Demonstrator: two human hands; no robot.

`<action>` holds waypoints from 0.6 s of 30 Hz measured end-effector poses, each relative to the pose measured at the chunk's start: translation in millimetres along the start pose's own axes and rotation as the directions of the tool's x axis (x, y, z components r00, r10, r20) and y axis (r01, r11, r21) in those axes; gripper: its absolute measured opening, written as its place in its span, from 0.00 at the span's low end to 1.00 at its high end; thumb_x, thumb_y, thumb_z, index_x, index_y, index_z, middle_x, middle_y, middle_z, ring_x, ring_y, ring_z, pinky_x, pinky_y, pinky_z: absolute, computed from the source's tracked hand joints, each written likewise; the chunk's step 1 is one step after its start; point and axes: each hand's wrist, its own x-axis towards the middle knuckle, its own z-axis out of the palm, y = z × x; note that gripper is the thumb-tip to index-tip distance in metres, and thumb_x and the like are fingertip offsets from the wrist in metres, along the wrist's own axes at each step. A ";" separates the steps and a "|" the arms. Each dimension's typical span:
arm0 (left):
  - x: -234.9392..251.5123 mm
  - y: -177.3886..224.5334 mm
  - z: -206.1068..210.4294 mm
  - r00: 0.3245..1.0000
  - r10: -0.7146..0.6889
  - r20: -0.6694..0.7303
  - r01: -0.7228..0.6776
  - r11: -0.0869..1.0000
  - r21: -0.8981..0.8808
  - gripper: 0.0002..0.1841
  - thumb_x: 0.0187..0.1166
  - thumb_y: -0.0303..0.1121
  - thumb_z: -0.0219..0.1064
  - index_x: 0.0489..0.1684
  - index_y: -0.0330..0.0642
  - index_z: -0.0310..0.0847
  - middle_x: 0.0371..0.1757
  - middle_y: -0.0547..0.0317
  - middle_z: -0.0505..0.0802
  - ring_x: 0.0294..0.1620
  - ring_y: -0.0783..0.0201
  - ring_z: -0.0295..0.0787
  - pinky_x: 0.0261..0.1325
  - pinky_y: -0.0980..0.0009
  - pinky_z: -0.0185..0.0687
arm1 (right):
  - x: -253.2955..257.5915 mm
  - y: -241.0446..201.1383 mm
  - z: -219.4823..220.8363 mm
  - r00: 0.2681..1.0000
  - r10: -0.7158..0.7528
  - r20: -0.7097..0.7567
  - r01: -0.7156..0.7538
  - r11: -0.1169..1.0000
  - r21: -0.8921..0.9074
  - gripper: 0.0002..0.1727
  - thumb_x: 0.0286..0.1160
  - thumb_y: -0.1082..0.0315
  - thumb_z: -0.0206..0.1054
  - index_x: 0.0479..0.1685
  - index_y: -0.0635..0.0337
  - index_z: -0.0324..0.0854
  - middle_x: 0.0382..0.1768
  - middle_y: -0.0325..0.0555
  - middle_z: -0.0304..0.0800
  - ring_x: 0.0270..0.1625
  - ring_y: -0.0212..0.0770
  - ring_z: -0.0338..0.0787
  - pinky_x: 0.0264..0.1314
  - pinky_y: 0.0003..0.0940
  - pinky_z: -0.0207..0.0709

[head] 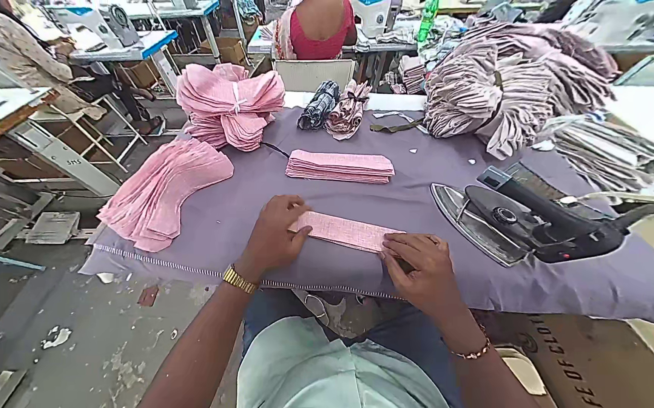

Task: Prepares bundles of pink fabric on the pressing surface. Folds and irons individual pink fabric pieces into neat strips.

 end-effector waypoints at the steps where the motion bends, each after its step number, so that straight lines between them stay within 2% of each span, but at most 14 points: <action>1: -0.1 4.7 1.1 0.996 0.090 0.007 -0.089 0.996 -0.014 0.16 0.82 0.51 0.66 0.60 0.58 0.91 0.62 0.65 0.91 0.67 0.63 0.83 0.69 0.53 0.78 | -0.9 2.1 1.5 1.000 -0.015 -0.011 0.015 1.000 0.010 0.14 0.81 0.52 0.64 0.45 0.43 0.96 0.55 0.32 0.96 0.62 0.37 0.90 0.73 0.58 0.70; 3: 1.8 9.1 3.7 0.981 0.180 0.078 -0.176 0.983 -0.050 0.15 0.84 0.52 0.65 0.54 0.62 0.94 0.56 0.69 0.92 0.64 0.66 0.83 0.68 0.56 0.78 | -3.2 5.5 6.5 0.999 -0.027 -0.034 0.028 1.000 0.013 0.14 0.83 0.53 0.63 0.44 0.42 0.96 0.55 0.31 0.96 0.63 0.37 0.90 0.72 0.57 0.70; 8: 5.9 2.0 6.1 0.984 0.144 0.105 -0.126 0.978 -0.164 0.12 0.84 0.42 0.64 0.51 0.56 0.96 0.52 0.68 0.93 0.59 0.70 0.84 0.66 0.67 0.80 | -4.6 1.4 10.1 0.998 0.027 -0.064 -0.025 0.999 0.042 0.13 0.83 0.55 0.63 0.44 0.43 0.96 0.55 0.30 0.95 0.64 0.35 0.88 0.72 0.55 0.69; 13: 6.8 -0.2 6.1 0.990 0.101 0.101 -0.083 0.983 -0.166 0.12 0.82 0.41 0.64 0.50 0.57 0.96 0.52 0.70 0.94 0.58 0.72 0.85 0.62 0.68 0.82 | -5.0 3.4 14.9 0.996 -0.018 -0.092 0.016 1.000 -0.019 0.13 0.81 0.52 0.66 0.48 0.43 0.95 0.56 0.32 0.96 0.63 0.37 0.89 0.73 0.59 0.65; 16: 5.4 -4.3 1.5 0.986 0.111 0.122 -0.087 0.978 -0.187 0.12 0.85 0.39 0.63 0.52 0.56 0.95 0.54 0.69 0.94 0.60 0.71 0.86 0.65 0.68 0.82 | -4.2 2.9 13.4 0.993 -0.046 -0.106 0.042 0.998 -0.042 0.13 0.81 0.57 0.63 0.47 0.45 0.95 0.54 0.32 0.96 0.62 0.37 0.90 0.74 0.61 0.65; 18: 5.1 -7.1 -2.2 0.985 0.119 0.127 -0.089 0.971 -0.221 0.12 0.86 0.36 0.63 0.52 0.54 0.95 0.56 0.69 0.94 0.63 0.70 0.86 0.70 0.68 0.81 | -5.4 1.9 12.4 0.993 0.000 -0.122 -0.002 1.000 -0.020 0.15 0.78 0.61 0.60 0.45 0.46 0.95 0.54 0.31 0.97 0.62 0.35 0.90 0.72 0.59 0.65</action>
